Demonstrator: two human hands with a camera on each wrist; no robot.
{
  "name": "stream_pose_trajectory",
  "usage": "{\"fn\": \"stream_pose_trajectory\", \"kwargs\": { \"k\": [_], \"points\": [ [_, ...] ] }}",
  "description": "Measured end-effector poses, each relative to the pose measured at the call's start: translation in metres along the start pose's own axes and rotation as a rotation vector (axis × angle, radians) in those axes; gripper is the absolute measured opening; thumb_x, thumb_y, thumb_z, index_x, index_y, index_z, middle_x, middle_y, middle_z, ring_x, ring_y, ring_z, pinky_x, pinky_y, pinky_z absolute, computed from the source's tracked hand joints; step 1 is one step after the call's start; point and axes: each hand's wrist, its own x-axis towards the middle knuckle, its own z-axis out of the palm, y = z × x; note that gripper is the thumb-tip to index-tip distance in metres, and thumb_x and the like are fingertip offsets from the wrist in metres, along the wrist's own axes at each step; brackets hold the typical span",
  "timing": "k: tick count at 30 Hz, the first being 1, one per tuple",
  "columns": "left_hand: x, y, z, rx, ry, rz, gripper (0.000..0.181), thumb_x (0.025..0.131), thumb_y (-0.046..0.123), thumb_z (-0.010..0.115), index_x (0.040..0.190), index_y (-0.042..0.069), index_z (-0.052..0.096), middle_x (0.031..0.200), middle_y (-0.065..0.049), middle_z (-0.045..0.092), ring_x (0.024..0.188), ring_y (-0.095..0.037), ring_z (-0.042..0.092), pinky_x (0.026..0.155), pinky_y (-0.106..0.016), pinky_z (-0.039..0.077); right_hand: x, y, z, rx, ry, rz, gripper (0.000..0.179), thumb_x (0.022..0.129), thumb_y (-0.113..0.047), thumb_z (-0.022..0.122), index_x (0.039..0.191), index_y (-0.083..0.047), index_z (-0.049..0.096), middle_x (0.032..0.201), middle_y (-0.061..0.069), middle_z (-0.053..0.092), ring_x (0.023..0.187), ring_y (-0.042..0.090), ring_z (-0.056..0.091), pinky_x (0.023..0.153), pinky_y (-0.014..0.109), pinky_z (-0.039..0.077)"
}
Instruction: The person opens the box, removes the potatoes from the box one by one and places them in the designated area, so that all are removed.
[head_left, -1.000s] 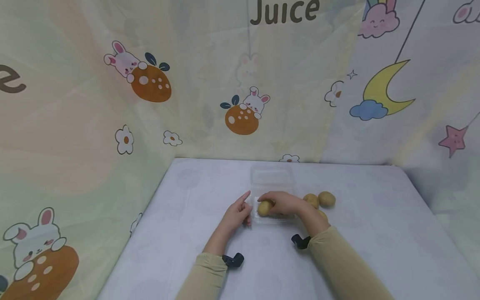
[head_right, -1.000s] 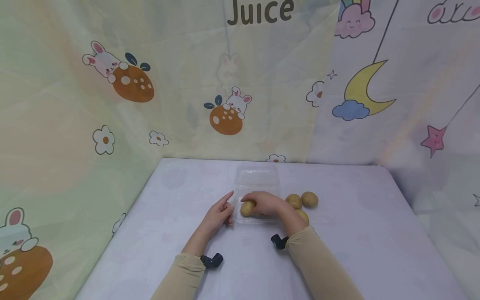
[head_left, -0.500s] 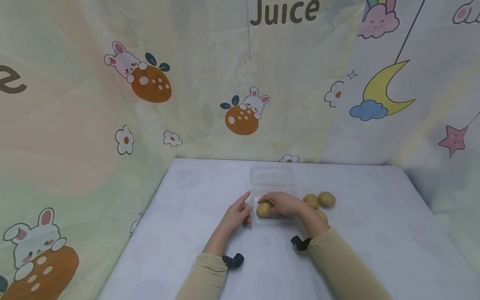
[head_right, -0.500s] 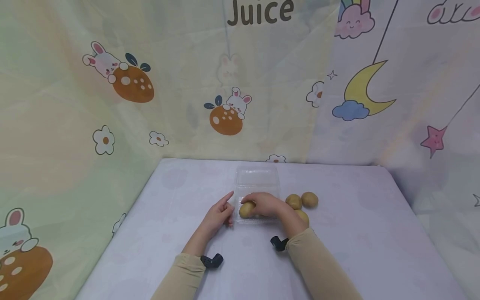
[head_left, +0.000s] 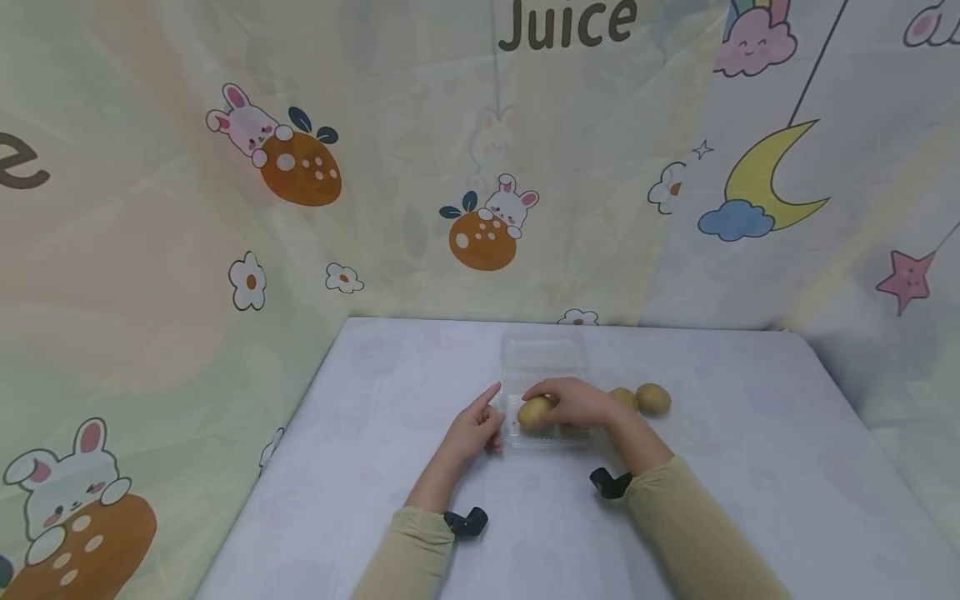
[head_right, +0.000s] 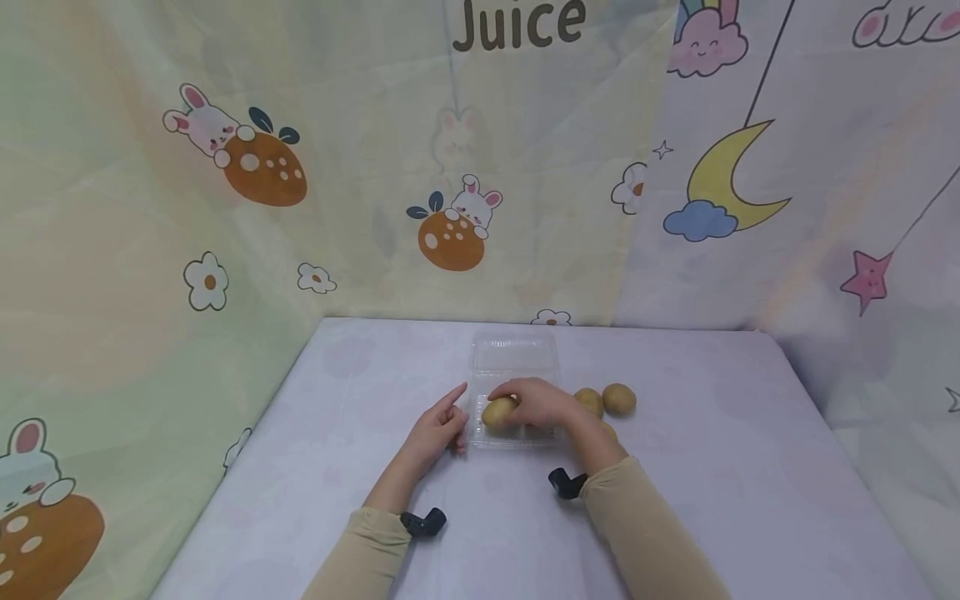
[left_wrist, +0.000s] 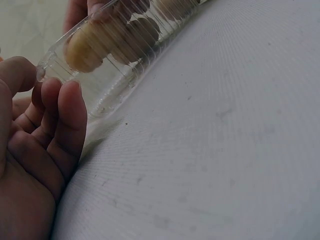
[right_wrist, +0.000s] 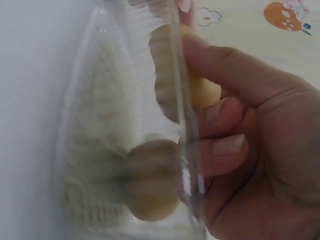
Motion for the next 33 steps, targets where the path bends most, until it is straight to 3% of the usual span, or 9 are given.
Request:
{"fn": "stream_pose_trajectory", "kwargs": {
  "k": [6,11,15,19,28,33],
  "points": [
    [0.000,0.000,0.002,-0.002,0.013,-0.015,0.059,0.098,0.024,0.061,0.151,0.035,0.038,0.077,-0.001,0.057,0.062,-0.015,0.061,0.063,-0.035,0.060,-0.016,0.005,-0.015,0.020,0.043,-0.015,0.048,0.085,-0.040,0.076,0.128,-0.024,0.065,0.132,-0.006,0.061,0.117,0.020,0.055,0.100,0.047,0.046],
    [-0.001,-0.001,0.002,-0.003,0.018,-0.011,0.060,0.097,0.025,0.063,0.151,0.034,0.039,0.077,-0.002,0.057,0.062,-0.016,0.061,0.062,-0.034,0.059,-0.032,0.015,-0.023,0.047,0.109,0.023,0.048,0.082,-0.047,0.077,0.126,-0.029,0.066,0.131,-0.008,0.062,0.123,0.021,0.053,0.104,0.050,0.045],
    [-0.002,0.000,0.003,-0.007,0.021,-0.003,0.060,0.097,0.024,0.063,0.151,0.033,0.039,0.078,-0.002,0.057,0.062,-0.015,0.061,0.062,-0.034,0.059,-0.046,0.023,-0.030,0.091,0.152,0.071,0.048,0.081,-0.050,0.077,0.124,-0.035,0.065,0.130,-0.008,0.061,0.117,0.021,0.054,0.097,0.045,0.047],
    [-0.002,0.000,0.003,-0.003,0.023,-0.008,0.060,0.097,0.025,0.062,0.151,0.034,0.038,0.078,-0.002,0.057,0.062,-0.015,0.061,0.063,-0.034,0.060,-0.061,0.032,-0.038,0.123,0.174,0.063,0.048,0.082,-0.047,0.078,0.126,-0.033,0.064,0.130,-0.004,0.060,0.109,0.022,0.056,0.088,0.038,0.049],
    [-0.001,-0.002,0.002,0.025,0.039,-0.008,0.059,0.097,0.025,0.062,0.151,0.034,0.039,0.078,-0.003,0.058,0.062,-0.017,0.062,0.061,-0.033,0.059,-0.094,0.062,-0.049,0.159,0.211,0.076,0.054,0.083,-0.047,0.076,0.130,-0.025,0.061,0.127,0.002,0.061,0.103,0.022,0.062,0.083,0.035,0.051],
    [0.000,-0.002,0.003,0.020,0.039,-0.011,0.059,0.097,0.025,0.062,0.151,0.034,0.039,0.078,-0.002,0.057,0.061,-0.017,0.062,0.061,-0.033,0.058,-0.114,0.081,-0.049,0.143,0.260,0.088,0.053,0.083,-0.048,0.076,0.129,-0.028,0.061,0.128,0.003,0.061,0.101,0.023,0.060,0.078,0.032,0.051]
  ]
}}
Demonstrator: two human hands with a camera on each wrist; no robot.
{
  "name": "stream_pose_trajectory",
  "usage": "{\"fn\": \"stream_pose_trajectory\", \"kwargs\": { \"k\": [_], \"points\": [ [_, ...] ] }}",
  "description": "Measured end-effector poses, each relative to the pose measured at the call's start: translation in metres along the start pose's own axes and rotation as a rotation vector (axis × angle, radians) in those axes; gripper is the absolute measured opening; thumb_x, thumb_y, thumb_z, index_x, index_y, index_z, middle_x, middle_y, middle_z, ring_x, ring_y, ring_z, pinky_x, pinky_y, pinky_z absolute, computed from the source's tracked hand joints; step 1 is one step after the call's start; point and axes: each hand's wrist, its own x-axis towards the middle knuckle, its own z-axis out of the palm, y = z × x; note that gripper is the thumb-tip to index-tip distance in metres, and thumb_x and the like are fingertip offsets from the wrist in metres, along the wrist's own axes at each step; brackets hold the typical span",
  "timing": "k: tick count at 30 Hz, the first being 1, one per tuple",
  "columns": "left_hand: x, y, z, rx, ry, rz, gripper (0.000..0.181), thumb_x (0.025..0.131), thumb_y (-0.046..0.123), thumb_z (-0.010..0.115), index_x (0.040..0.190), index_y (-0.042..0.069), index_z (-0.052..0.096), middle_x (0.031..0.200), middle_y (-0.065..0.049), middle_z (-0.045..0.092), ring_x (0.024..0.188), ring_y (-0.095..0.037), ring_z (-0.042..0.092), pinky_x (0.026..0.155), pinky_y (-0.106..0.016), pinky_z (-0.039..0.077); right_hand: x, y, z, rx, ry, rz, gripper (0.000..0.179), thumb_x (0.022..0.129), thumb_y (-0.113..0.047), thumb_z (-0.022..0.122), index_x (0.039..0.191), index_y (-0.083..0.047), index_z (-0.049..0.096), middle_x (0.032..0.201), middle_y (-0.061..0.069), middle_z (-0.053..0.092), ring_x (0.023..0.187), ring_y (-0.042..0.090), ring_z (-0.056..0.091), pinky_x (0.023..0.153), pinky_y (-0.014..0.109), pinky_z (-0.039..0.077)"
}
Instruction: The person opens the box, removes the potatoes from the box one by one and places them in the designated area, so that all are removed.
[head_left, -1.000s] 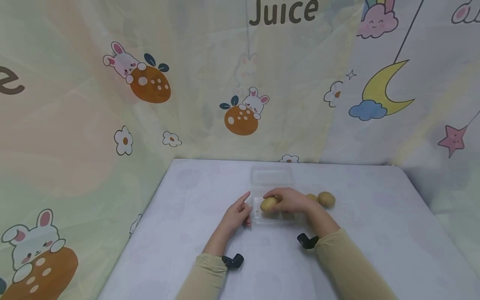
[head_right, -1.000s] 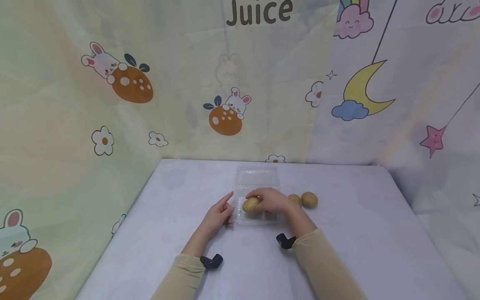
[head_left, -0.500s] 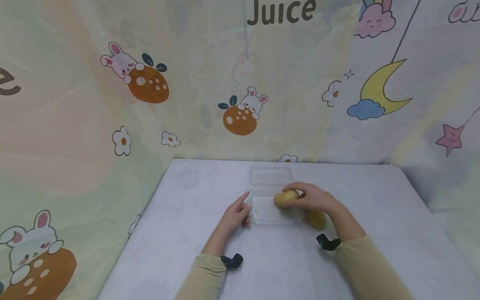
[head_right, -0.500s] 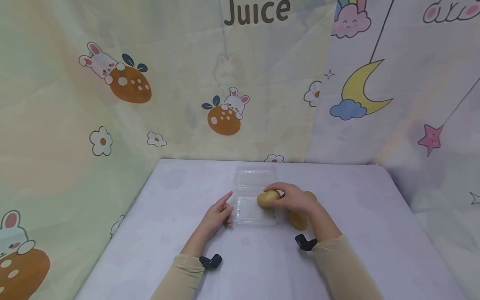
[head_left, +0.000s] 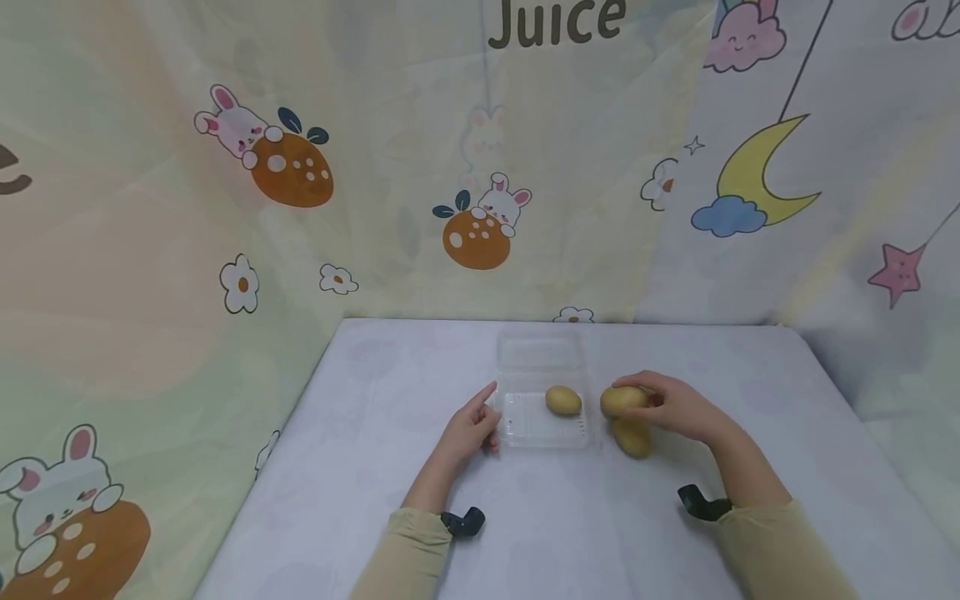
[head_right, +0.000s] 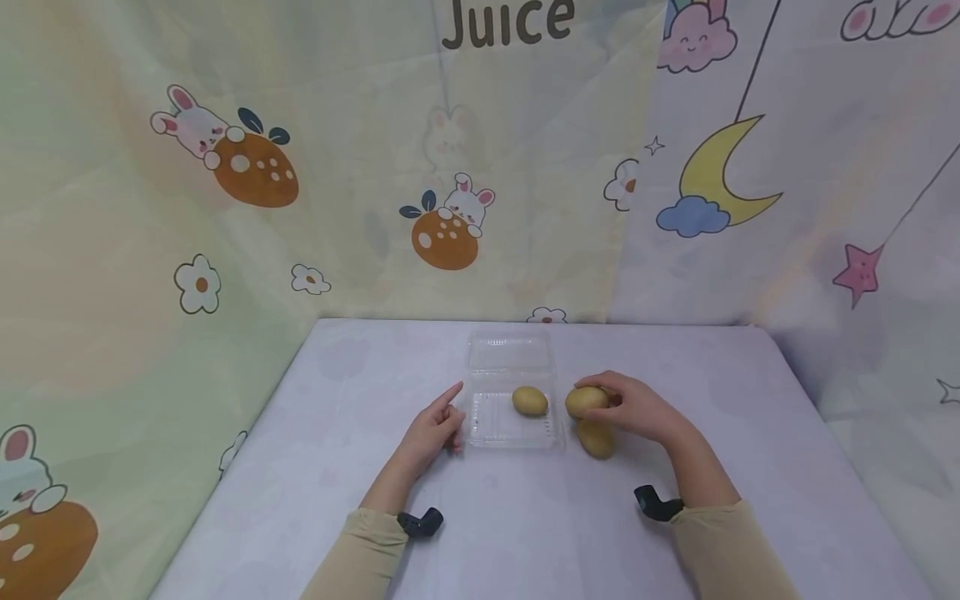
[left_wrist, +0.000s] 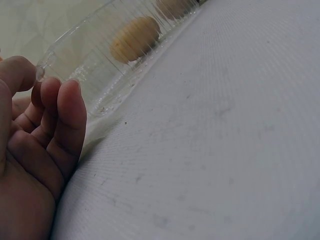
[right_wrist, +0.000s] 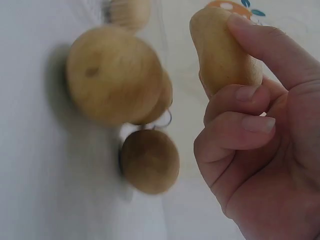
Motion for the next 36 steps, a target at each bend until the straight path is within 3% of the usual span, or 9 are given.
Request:
{"fn": "stream_pose_trajectory", "kwargs": {
  "k": [6,11,16,19,26,32,36],
  "points": [
    [0.000,0.000,-0.001,-0.018,-0.013,-0.004,0.060,0.097,0.025,0.062,0.151,0.034,0.038,0.078,-0.002,0.058,0.061,-0.016,0.061,0.061,-0.033,0.059,-0.019,0.019,-0.006,0.076,0.001,0.054,0.056,0.083,-0.045,0.076,0.133,-0.027,0.058,0.122,0.007,0.056,0.069,0.016,0.052,0.052,0.027,0.046],
    [0.000,0.002,-0.001,-0.029,-0.020,-0.004,0.060,0.097,0.023,0.061,0.152,0.034,0.037,0.078,-0.002,0.058,0.061,-0.015,0.061,0.062,-0.033,0.059,-0.032,0.032,-0.011,0.090,0.010,0.098,0.061,0.085,-0.043,0.075,0.138,-0.022,0.054,0.120,0.013,0.054,0.058,0.010,0.046,0.046,0.027,0.043],
    [-0.001,0.003,-0.001,-0.027,-0.020,-0.004,0.060,0.097,0.024,0.062,0.151,0.034,0.038,0.078,-0.002,0.057,0.061,-0.015,0.061,0.062,-0.033,0.060,-0.039,0.043,-0.013,0.050,0.040,0.123,0.058,0.087,-0.046,0.072,0.137,-0.022,0.054,0.122,0.014,0.054,0.072,0.015,0.056,0.049,0.028,0.046],
    [-0.001,0.003,-0.001,-0.031,-0.017,-0.007,0.060,0.097,0.025,0.063,0.151,0.034,0.039,0.078,-0.002,0.057,0.062,-0.016,0.061,0.062,-0.034,0.060,-0.041,0.051,-0.013,0.014,0.059,0.130,0.060,0.087,-0.047,0.071,0.137,-0.020,0.055,0.131,0.015,0.054,0.091,0.022,0.061,0.056,0.028,0.049],
    [-0.001,0.002,-0.001,-0.039,-0.013,-0.006,0.060,0.096,0.025,0.064,0.151,0.034,0.039,0.077,-0.002,0.057,0.062,-0.016,0.060,0.063,-0.034,0.060,-0.043,0.066,-0.008,0.026,0.066,0.166,0.061,0.087,-0.045,0.072,0.139,-0.017,0.054,0.129,0.019,0.053,0.079,0.019,0.057,0.052,0.027,0.046],
    [-0.001,0.002,0.000,-0.033,-0.007,-0.011,0.060,0.097,0.024,0.062,0.151,0.034,0.039,0.077,-0.001,0.057,0.061,-0.015,0.060,0.062,-0.033,0.060,-0.043,0.076,-0.003,-0.020,0.070,0.179,0.066,0.085,-0.050,0.072,0.139,-0.015,0.055,0.140,0.024,0.052,0.109,0.036,0.061,0.071,0.030,0.051],
    [-0.001,0.002,-0.001,-0.027,-0.005,-0.006,0.060,0.097,0.025,0.062,0.151,0.034,0.039,0.077,-0.001,0.057,0.061,-0.015,0.060,0.062,-0.034,0.060,-0.043,0.079,-0.001,-0.038,0.072,0.173,0.065,0.085,-0.050,0.071,0.138,-0.015,0.056,0.140,0.024,0.052,0.110,0.036,0.060,0.074,0.031,0.051]
  ]
}}
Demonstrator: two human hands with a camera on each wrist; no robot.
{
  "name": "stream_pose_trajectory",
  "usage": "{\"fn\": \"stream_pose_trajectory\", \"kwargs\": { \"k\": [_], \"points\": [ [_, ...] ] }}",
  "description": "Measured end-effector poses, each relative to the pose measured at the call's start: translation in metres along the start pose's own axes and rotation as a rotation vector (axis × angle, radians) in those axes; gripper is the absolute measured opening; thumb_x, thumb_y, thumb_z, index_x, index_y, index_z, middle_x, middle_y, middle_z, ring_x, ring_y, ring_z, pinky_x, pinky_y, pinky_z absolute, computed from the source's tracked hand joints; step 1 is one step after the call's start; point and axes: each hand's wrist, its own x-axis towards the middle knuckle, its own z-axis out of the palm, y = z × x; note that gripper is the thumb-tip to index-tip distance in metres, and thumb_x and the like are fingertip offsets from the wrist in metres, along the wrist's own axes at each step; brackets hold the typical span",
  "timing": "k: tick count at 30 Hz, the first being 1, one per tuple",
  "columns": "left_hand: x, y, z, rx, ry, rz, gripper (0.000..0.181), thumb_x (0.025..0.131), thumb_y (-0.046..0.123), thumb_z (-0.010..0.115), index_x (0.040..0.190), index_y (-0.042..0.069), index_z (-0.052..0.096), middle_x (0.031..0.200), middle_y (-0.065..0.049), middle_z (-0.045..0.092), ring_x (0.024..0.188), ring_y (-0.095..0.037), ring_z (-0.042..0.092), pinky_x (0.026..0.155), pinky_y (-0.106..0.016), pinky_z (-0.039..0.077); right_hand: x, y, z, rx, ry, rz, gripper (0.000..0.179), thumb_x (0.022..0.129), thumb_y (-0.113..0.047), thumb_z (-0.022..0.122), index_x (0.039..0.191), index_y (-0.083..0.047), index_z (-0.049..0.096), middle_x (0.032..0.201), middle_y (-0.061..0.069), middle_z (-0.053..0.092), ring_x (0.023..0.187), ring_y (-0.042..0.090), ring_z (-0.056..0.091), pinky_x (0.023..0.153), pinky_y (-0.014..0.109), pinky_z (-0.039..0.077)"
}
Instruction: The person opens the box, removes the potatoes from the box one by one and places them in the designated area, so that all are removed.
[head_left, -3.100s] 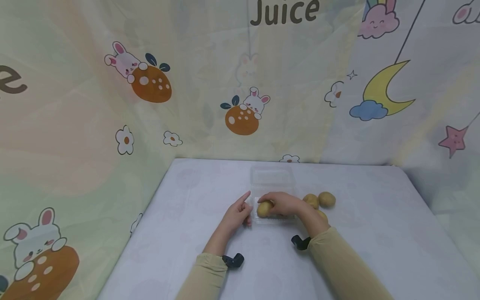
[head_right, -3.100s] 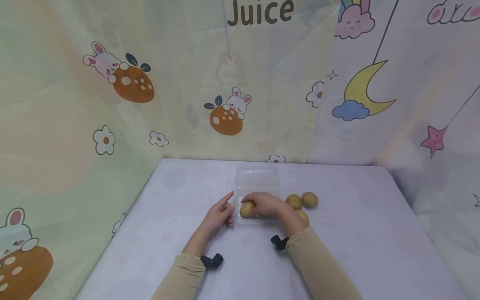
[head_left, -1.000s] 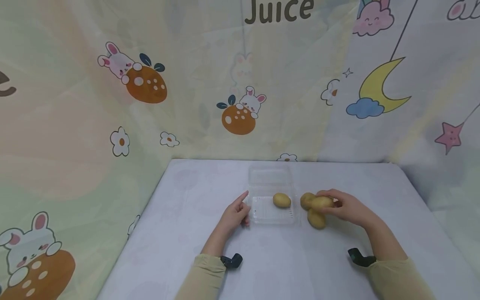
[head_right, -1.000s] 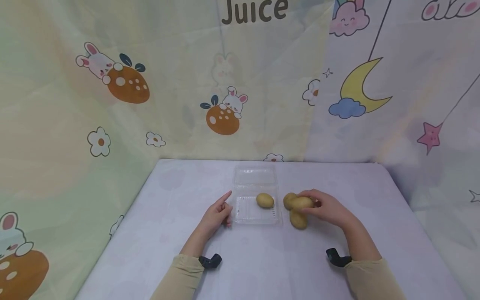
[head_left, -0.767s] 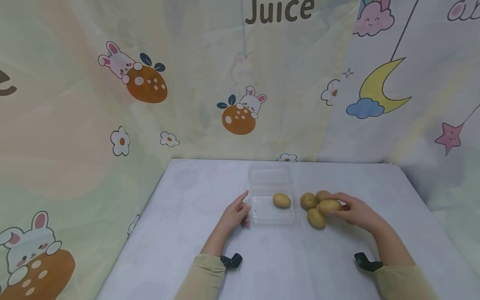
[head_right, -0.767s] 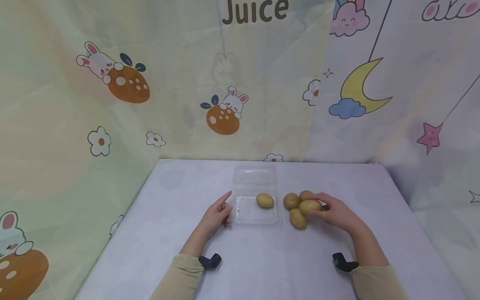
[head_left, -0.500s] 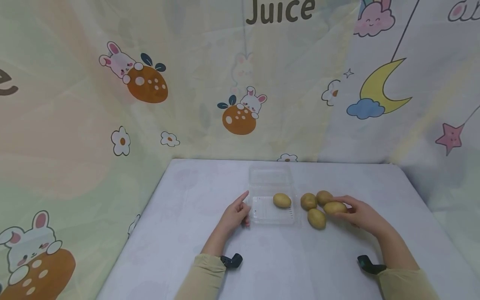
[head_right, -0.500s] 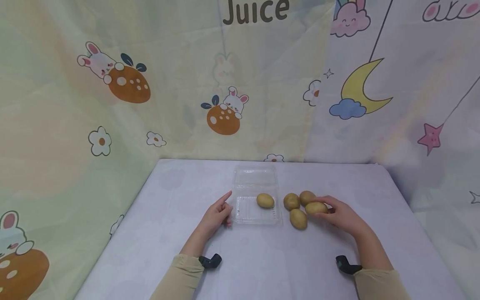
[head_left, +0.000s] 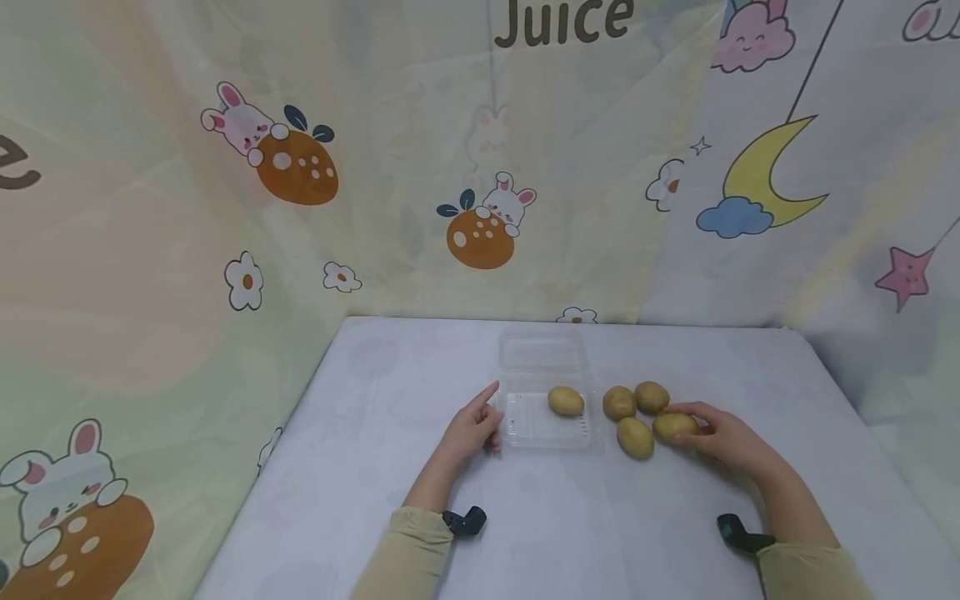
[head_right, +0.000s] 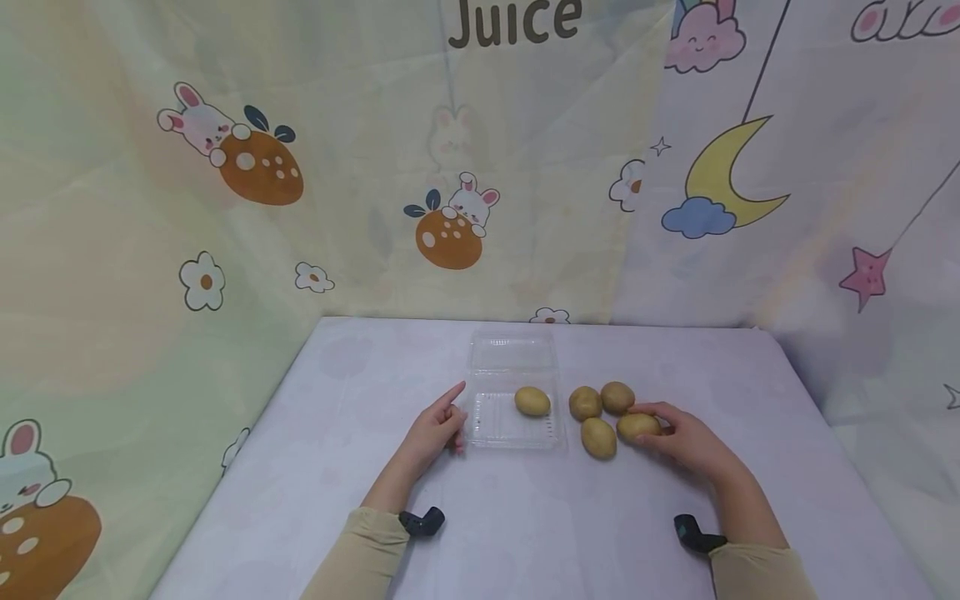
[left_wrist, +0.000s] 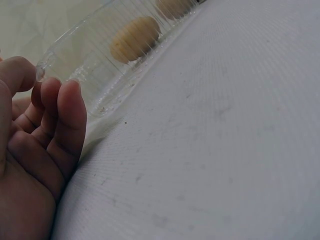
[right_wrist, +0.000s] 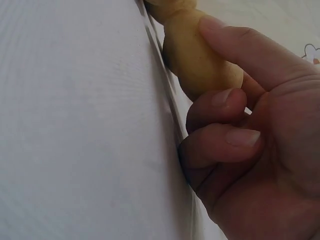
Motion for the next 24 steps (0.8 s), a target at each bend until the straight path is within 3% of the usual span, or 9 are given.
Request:
{"fn": "stream_pose_trajectory", "kwargs": {
  "k": [10,13,19,24],
  "points": [
    [0.0002,-0.0016,-0.0002,0.001,-0.002,-0.009,0.061,0.096,0.027,0.063,0.151,0.035,0.038,0.077,-0.001,0.057,0.062,-0.016,0.060,0.064,-0.035,0.060,0.0013,0.0021,0.0045,-0.010,-0.037,0.058,0.071,0.080,-0.059,0.072,0.136,-0.018,0.058,0.144,0.022,0.049,0.116,0.037,0.055,0.076,0.031,0.049],
    [0.0004,-0.0018,-0.0001,0.001,-0.005,-0.003,0.061,0.096,0.027,0.063,0.152,0.033,0.038,0.077,0.000,0.057,0.062,-0.015,0.060,0.063,-0.035,0.060,0.0014,0.0022,0.0057,0.000,-0.045,0.073,0.072,0.080,-0.059,0.072,0.137,-0.018,0.056,0.142,0.022,0.050,0.104,0.030,0.057,0.071,0.030,0.049],
    [0.0004,-0.0004,-0.0003,0.001,0.002,-0.005,0.060,0.097,0.025,0.062,0.151,0.035,0.039,0.077,-0.001,0.057,0.062,-0.015,0.060,0.063,-0.034,0.060,0.0000,-0.0009,0.0054,0.072,-0.066,0.119,0.073,0.081,-0.055,0.073,0.141,-0.019,0.052,0.126,0.017,0.054,0.062,0.016,0.050,0.052,0.029,0.047],
    [0.0005,0.0002,-0.0001,0.010,0.002,-0.001,0.060,0.097,0.025,0.062,0.151,0.034,0.039,0.077,-0.001,0.057,0.061,-0.015,0.060,0.063,-0.034,0.060,-0.0013,-0.0027,0.0035,0.079,-0.064,0.108,0.070,0.082,-0.052,0.073,0.141,-0.020,0.052,0.119,0.015,0.058,0.053,0.012,0.047,0.048,0.028,0.046]
  ]
}}
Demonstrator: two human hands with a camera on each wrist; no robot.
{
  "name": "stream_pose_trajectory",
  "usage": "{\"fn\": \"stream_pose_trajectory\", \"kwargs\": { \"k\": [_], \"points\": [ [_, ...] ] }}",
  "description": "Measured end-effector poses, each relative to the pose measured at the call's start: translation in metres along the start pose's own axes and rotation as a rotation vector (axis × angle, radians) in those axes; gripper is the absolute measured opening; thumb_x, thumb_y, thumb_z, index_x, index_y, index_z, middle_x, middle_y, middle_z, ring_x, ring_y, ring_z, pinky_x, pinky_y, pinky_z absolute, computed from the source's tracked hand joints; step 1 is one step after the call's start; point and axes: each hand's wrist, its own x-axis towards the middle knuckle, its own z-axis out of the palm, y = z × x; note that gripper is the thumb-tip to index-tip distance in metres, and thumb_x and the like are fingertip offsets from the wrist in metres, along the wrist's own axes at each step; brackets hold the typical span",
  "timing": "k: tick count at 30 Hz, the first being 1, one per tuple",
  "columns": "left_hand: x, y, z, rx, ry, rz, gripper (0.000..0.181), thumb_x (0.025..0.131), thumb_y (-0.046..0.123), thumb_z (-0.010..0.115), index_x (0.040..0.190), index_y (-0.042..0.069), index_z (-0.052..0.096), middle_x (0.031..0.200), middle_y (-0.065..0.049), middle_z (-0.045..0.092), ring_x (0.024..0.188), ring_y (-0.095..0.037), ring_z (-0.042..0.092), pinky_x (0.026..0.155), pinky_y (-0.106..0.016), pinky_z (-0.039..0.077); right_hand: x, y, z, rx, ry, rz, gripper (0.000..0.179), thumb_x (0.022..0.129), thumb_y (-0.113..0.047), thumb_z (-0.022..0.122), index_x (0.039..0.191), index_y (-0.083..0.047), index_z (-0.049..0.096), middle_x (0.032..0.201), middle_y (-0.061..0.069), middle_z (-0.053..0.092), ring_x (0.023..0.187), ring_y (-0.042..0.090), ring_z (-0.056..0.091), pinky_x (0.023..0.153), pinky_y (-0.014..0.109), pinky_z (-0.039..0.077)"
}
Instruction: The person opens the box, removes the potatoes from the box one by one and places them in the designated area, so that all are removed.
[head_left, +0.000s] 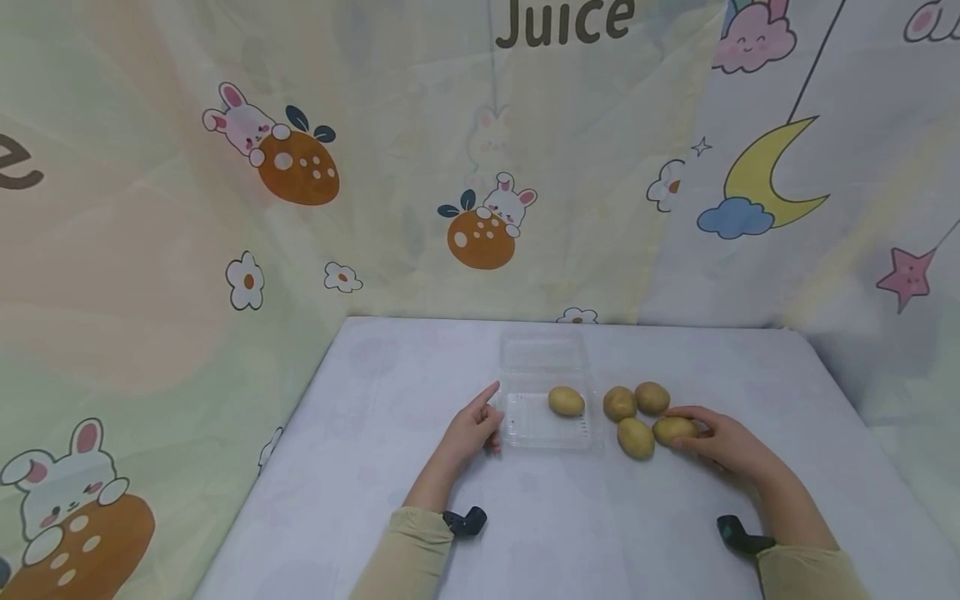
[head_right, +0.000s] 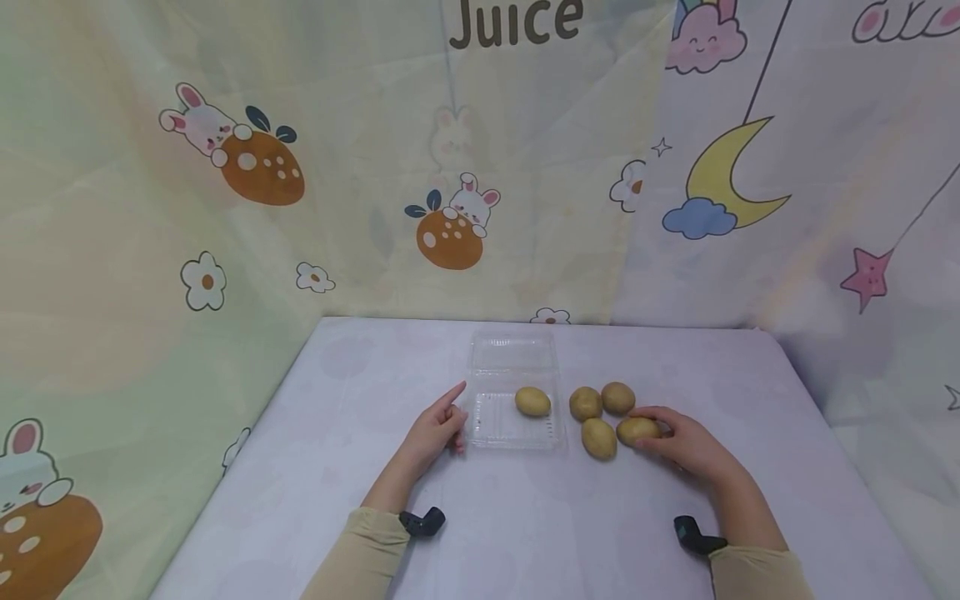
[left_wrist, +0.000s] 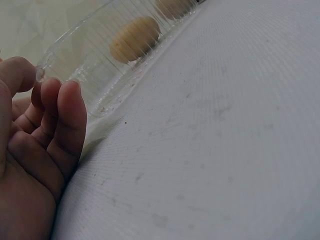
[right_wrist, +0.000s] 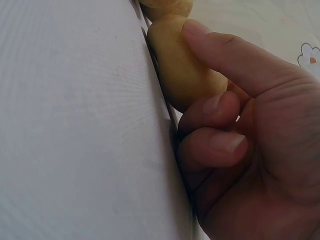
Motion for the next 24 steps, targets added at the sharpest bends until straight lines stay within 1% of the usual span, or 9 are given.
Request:
{"fn": "stream_pose_trajectory", "kwargs": {
  "k": [6,9,11,13,15,17,19,21,24],
  "points": [
    [0.001,-0.001,0.001,0.013,0.002,0.004,0.059,0.098,0.023,0.060,0.151,0.035,0.038,0.076,-0.001,0.057,0.061,-0.015,0.060,0.063,-0.034,0.060,-0.003,-0.001,-0.002,0.012,-0.010,-0.005,0.069,0.084,-0.050,0.073,0.142,-0.020,0.051,0.118,0.015,0.059,0.051,0.010,0.045,0.047,0.028,0.045],
    [0.001,-0.002,0.001,0.016,0.002,-0.002,0.059,0.098,0.024,0.060,0.151,0.036,0.038,0.077,-0.001,0.057,0.061,-0.015,0.060,0.063,-0.034,0.060,-0.004,-0.002,-0.004,0.002,-0.014,0.011,0.072,0.083,-0.053,0.073,0.142,-0.020,0.050,0.124,0.017,0.056,0.055,0.016,0.049,0.048,0.029,0.046],
    [0.001,-0.002,0.001,0.015,0.000,0.001,0.059,0.098,0.024,0.060,0.151,0.036,0.038,0.077,-0.001,0.057,0.061,-0.016,0.060,0.063,-0.035,0.060,-0.006,-0.003,-0.006,-0.024,0.001,0.018,0.073,0.082,-0.058,0.071,0.142,-0.020,0.050,0.133,0.019,0.053,0.071,0.024,0.060,0.054,0.029,0.048],
    [0.002,-0.002,0.001,0.012,0.000,0.003,0.059,0.098,0.024,0.060,0.151,0.035,0.038,0.077,-0.001,0.057,0.061,-0.016,0.060,0.063,-0.035,0.060,-0.008,-0.003,-0.010,-0.049,0.029,0.003,0.072,0.085,-0.059,0.068,0.142,-0.020,0.050,0.141,0.020,0.048,0.092,0.036,0.064,0.063,0.032,0.052],
    [0.002,-0.003,0.000,0.010,-0.001,0.001,0.059,0.098,0.025,0.061,0.151,0.035,0.038,0.077,-0.001,0.057,0.061,-0.015,0.060,0.063,-0.034,0.060,-0.011,-0.005,-0.015,-0.054,0.065,-0.014,0.068,0.088,-0.057,0.065,0.142,-0.019,0.050,0.147,0.021,0.043,0.113,0.044,0.058,0.073,0.036,0.054],
    [0.002,-0.003,0.000,0.006,-0.001,0.001,0.059,0.097,0.025,0.061,0.151,0.035,0.038,0.077,-0.001,0.057,0.061,-0.015,0.061,0.063,-0.034,0.060,-0.015,-0.009,-0.021,-0.048,0.089,-0.035,0.064,0.091,-0.056,0.062,0.142,-0.019,0.049,0.150,0.020,0.042,0.123,0.048,0.052,0.078,0.040,0.055],
    [0.001,-0.002,0.001,0.003,-0.001,-0.002,0.060,0.097,0.025,0.062,0.151,0.035,0.038,0.077,-0.001,0.057,0.061,-0.015,0.061,0.062,-0.034,0.060,-0.017,-0.015,-0.025,-0.039,0.097,-0.052,0.061,0.094,-0.054,0.059,0.143,-0.019,0.048,0.151,0.019,0.042,0.124,0.048,0.052,0.077,0.040,0.055],
    [0.001,-0.002,0.001,0.000,-0.001,0.000,0.060,0.097,0.025,0.062,0.151,0.034,0.039,0.077,-0.001,0.057,0.061,-0.015,0.061,0.062,-0.034,0.060,-0.019,-0.023,-0.027,-0.032,0.096,-0.067,0.060,0.094,-0.054,0.059,0.143,-0.020,0.049,0.149,0.018,0.043,0.115,0.042,0.056,0.071,0.035,0.052],
    [0.001,-0.001,0.000,-0.003,0.000,-0.003,0.060,0.096,0.026,0.063,0.151,0.035,0.039,0.077,-0.002,0.057,0.061,-0.016,0.060,0.062,-0.034,0.060,-0.018,-0.038,-0.027,-0.025,0.086,-0.109,0.054,0.095,-0.049,0.060,0.140,-0.021,0.050,0.135,0.014,0.051,0.083,0.025,0.059,0.058,0.028,0.044]
  ]
}}
